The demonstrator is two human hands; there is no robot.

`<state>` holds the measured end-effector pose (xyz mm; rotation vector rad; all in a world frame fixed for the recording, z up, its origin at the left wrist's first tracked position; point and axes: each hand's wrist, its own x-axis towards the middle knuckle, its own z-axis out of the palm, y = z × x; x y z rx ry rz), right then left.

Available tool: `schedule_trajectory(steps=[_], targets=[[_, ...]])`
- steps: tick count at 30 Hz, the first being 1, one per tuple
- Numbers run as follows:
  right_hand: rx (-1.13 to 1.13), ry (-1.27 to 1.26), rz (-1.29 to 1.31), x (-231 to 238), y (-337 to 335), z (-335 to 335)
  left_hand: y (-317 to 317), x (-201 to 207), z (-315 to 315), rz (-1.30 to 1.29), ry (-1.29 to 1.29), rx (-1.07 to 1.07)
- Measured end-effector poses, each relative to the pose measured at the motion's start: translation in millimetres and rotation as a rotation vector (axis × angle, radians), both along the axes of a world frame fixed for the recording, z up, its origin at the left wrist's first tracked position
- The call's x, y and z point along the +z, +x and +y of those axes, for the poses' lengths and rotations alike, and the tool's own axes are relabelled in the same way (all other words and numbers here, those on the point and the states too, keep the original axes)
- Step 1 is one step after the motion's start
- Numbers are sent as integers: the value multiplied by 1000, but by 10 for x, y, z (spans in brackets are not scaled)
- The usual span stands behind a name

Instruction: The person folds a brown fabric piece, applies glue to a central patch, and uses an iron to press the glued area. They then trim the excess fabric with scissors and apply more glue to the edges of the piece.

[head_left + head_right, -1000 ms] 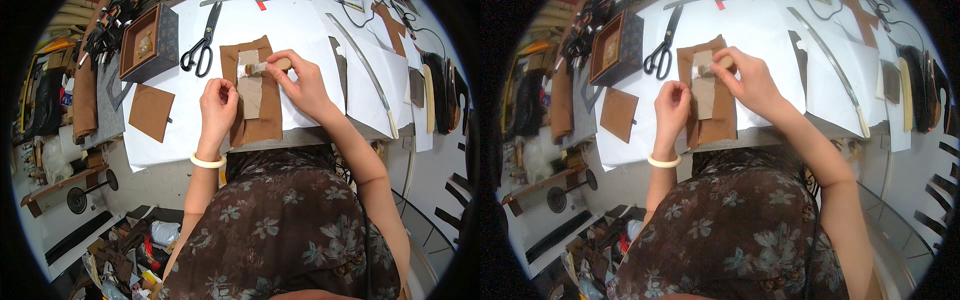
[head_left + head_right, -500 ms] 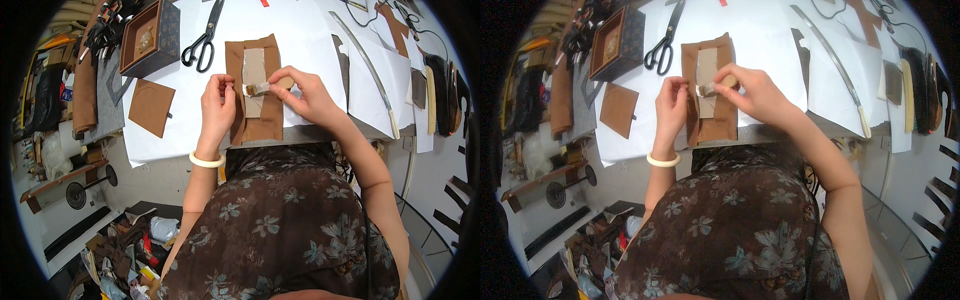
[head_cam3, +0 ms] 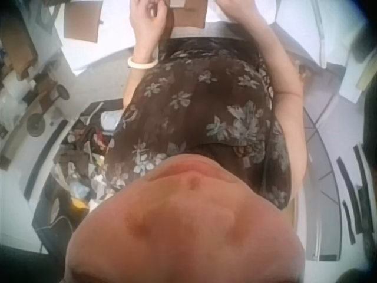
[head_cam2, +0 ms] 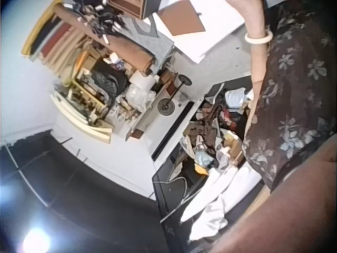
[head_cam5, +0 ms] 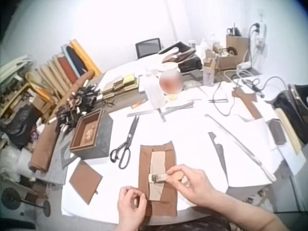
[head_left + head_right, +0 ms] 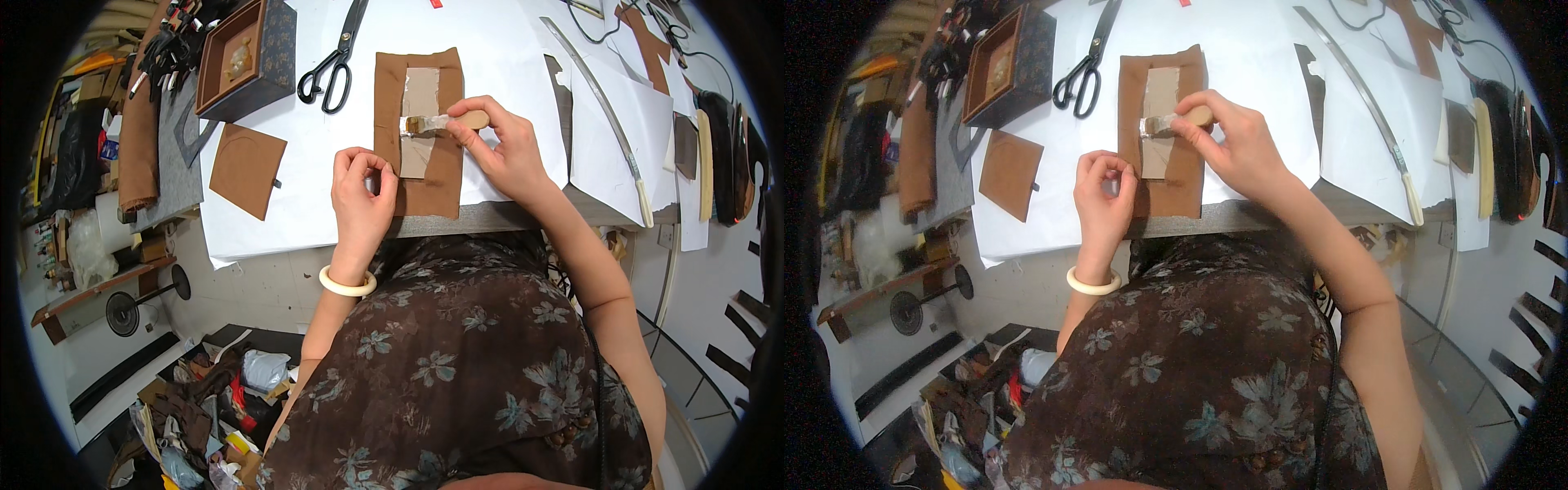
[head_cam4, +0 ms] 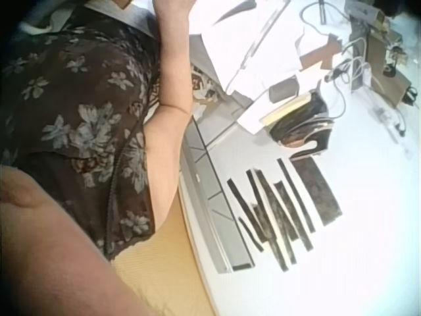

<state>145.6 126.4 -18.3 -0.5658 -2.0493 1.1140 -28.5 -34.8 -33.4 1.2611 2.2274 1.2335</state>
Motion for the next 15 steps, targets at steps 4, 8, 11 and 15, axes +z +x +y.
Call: schedule_trajectory(steps=[4,8,11,15], targets=[[9,-16,-50,38,22,-43,53,55,57,188,14,8],[1,-22,-65,46,40,-53,72,-2,100,323,20,8],[4,-14,-38,18,35,-47,20,-33,92,176,44,23],[18,-47,-81,44,71,-80,-29,-8,70,-23,28,18]])
